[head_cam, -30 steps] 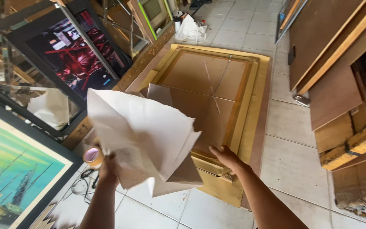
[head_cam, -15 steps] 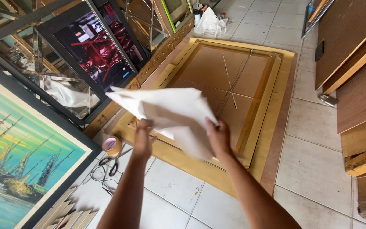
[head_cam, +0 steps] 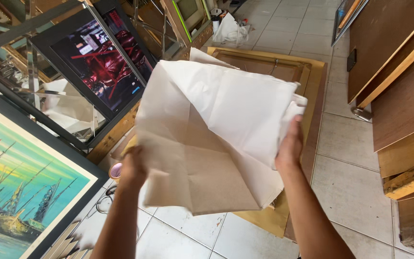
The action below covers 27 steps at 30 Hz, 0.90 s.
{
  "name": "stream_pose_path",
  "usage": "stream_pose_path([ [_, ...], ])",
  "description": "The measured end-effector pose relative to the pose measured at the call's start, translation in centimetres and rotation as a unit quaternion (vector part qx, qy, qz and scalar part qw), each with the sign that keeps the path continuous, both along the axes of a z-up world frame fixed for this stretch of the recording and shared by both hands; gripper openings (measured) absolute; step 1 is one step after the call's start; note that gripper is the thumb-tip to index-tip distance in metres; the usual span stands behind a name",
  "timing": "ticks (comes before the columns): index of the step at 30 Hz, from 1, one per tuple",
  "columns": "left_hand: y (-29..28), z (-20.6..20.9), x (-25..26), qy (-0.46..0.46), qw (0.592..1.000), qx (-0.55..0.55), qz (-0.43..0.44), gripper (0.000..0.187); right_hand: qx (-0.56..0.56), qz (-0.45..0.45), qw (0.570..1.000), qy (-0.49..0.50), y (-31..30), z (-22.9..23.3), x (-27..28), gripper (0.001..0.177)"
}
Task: The person wraps a framed artwork by first folding gold-colored paper around the corners of the frame on the floor, and then spreading a large sheet of white paper over the back of the frame, folding the edges of the white paper underneath the frame.
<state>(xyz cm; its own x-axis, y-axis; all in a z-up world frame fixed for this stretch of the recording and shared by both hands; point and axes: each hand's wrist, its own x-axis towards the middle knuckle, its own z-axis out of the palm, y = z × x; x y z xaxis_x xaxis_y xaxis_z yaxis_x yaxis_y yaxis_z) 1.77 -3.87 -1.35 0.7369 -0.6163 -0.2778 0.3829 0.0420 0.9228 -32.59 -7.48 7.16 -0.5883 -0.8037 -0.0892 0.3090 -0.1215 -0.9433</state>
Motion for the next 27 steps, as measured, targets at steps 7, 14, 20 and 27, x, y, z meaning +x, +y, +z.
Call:
stream_pose_path([
  [7, -3.9, 4.9, -12.3, 0.036, 0.962, 0.012, -0.271, 0.073, 0.055, 0.307, 0.95, 0.03, 1.1, -5.4, 6.0, 0.054],
  [14, -7.8, -7.3, -7.4, -0.144, 0.943, 0.08, -0.29, 0.037, -0.022, 0.375, 0.92, 0.116, -1.0, -10.1, 6.2, 0.04],
  [20, -6.2, -9.1, -3.1, -0.213, 0.944, 0.152, -0.2, 0.019, 0.087, 0.194, 0.976, -0.055, -1.9, -5.8, 3.6, 0.069],
  [27, 1.9, -13.3, 4.4, 0.062, 0.958, 0.211, -0.186, 0.041, 0.038, -0.013, 0.991, -0.13, -6.2, -7.9, -3.1, 0.061],
])
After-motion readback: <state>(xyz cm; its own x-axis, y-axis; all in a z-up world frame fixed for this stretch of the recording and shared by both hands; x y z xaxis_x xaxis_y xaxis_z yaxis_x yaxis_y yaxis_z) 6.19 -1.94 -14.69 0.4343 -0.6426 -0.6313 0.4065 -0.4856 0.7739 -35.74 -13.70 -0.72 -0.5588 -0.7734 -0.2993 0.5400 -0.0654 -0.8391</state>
